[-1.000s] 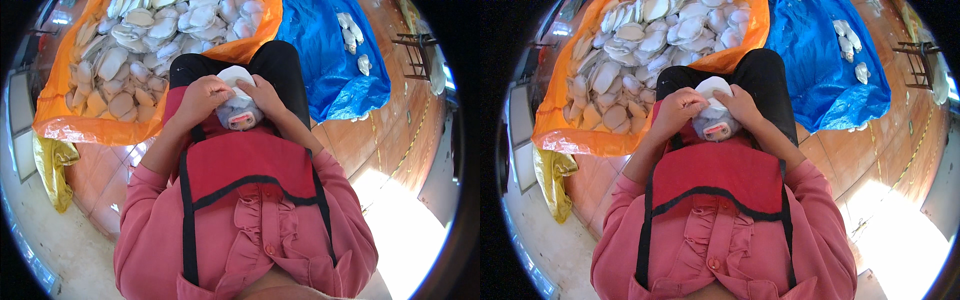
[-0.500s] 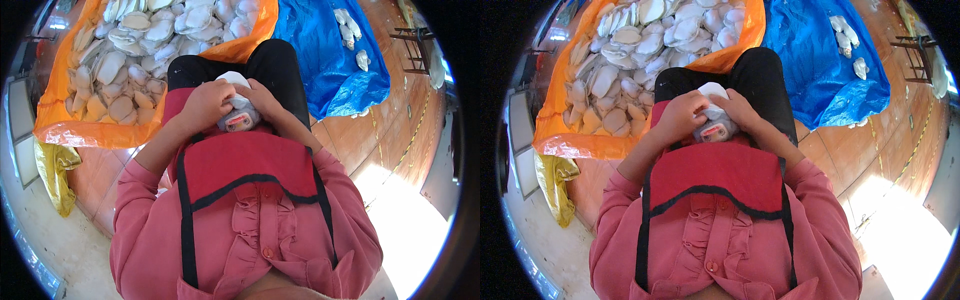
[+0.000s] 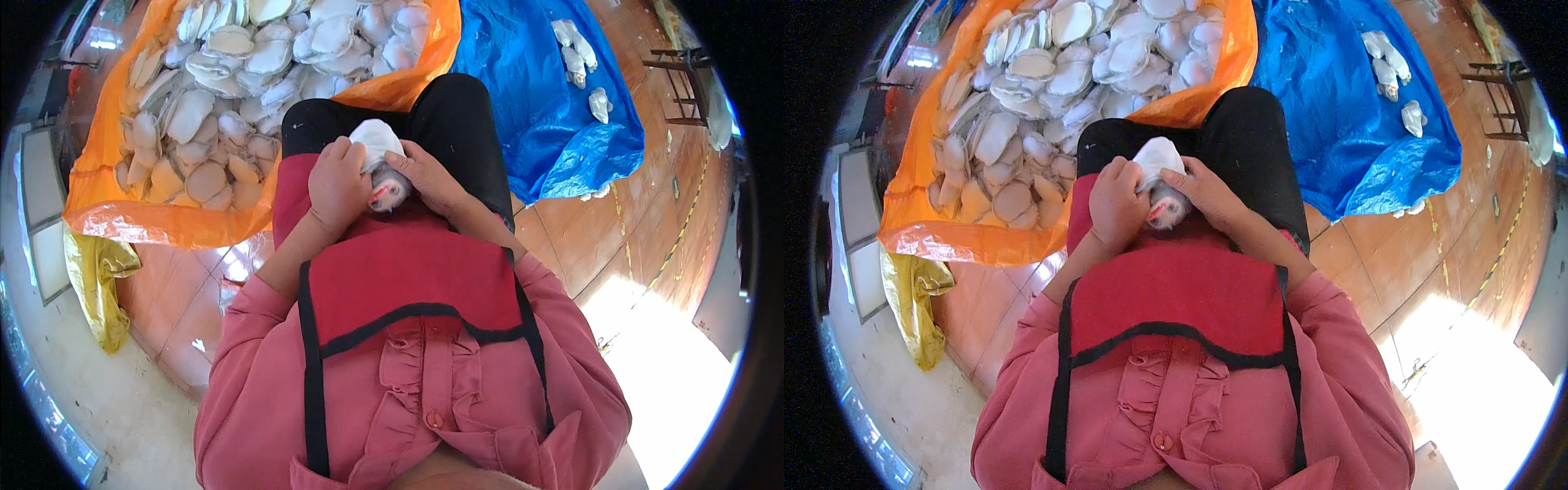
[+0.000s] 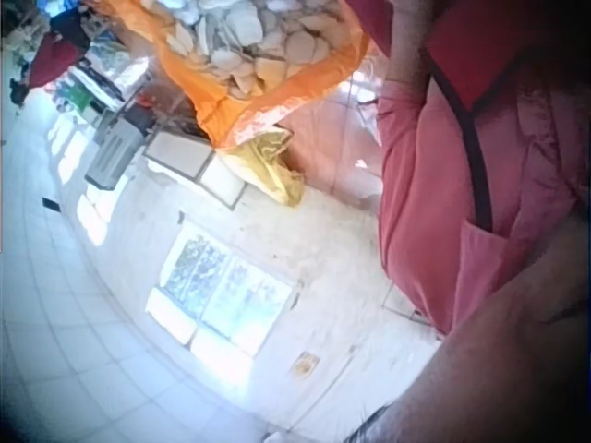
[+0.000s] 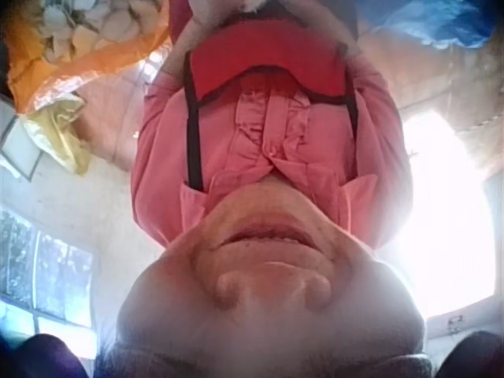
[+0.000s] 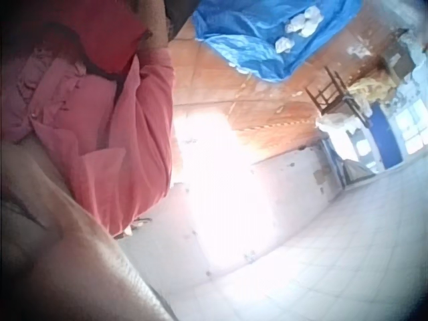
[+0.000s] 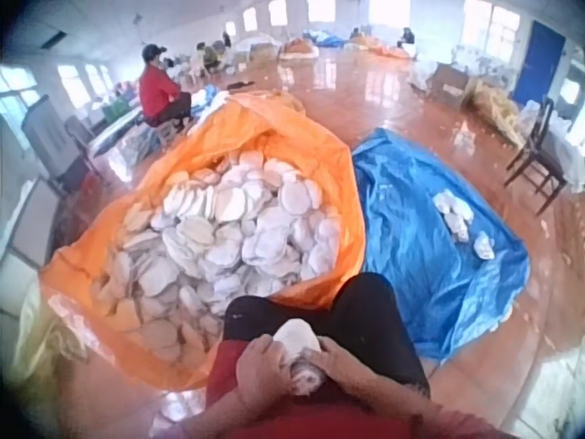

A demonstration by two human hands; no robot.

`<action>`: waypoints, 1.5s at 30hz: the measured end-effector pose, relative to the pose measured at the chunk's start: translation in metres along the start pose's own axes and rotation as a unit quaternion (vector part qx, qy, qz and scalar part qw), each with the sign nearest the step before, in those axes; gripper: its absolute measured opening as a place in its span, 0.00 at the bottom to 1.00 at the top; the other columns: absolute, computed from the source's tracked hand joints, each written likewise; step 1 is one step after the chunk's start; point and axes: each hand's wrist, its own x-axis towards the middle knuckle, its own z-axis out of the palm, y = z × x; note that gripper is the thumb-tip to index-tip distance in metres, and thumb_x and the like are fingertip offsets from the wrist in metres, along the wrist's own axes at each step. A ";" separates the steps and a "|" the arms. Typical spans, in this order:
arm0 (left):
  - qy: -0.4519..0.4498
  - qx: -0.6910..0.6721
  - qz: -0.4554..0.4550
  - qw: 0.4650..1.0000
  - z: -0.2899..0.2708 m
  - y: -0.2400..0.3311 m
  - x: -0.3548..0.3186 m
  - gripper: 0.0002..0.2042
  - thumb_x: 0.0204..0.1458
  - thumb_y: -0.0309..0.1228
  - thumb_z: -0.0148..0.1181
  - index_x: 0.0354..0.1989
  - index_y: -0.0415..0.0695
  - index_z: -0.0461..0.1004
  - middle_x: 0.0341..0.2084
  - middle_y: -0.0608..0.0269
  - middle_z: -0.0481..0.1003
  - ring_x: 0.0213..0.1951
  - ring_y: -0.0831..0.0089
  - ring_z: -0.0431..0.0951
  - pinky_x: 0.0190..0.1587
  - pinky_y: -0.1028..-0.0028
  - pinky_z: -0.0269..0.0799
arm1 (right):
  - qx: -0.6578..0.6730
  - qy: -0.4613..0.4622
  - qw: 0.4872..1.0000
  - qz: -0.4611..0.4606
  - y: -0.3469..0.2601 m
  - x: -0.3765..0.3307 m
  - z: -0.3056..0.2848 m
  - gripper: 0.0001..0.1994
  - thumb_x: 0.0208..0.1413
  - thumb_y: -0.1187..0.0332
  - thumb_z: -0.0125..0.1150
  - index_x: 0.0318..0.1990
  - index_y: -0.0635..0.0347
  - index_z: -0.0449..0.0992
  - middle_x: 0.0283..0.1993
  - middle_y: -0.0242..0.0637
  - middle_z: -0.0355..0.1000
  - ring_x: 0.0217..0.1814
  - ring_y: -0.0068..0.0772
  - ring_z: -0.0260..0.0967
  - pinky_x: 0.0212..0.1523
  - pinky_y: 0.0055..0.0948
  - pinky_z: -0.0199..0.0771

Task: The person sits on the floor and repeatedly stuffs white fabric into the openings of white slipper-like sandals taken from a large orange bag. The person handles the sandals one at a time, inserting the fabric by hand and adjusting it inside each unit.

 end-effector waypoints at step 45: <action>-0.252 -0.185 0.079 0.947 -0.046 0.010 0.055 0.52 0.34 0.42 0.75 0.69 0.45 0.51 0.49 0.50 0.73 0.54 0.53 0.72 0.58 0.62 0.65 | -0.254 -0.162 0.936 -0.182 -0.092 -0.015 -0.014 0.24 0.49 0.66 0.63 0.55 0.60 0.69 0.47 0.39 0.71 0.49 0.29 0.69 0.51 0.28 0.70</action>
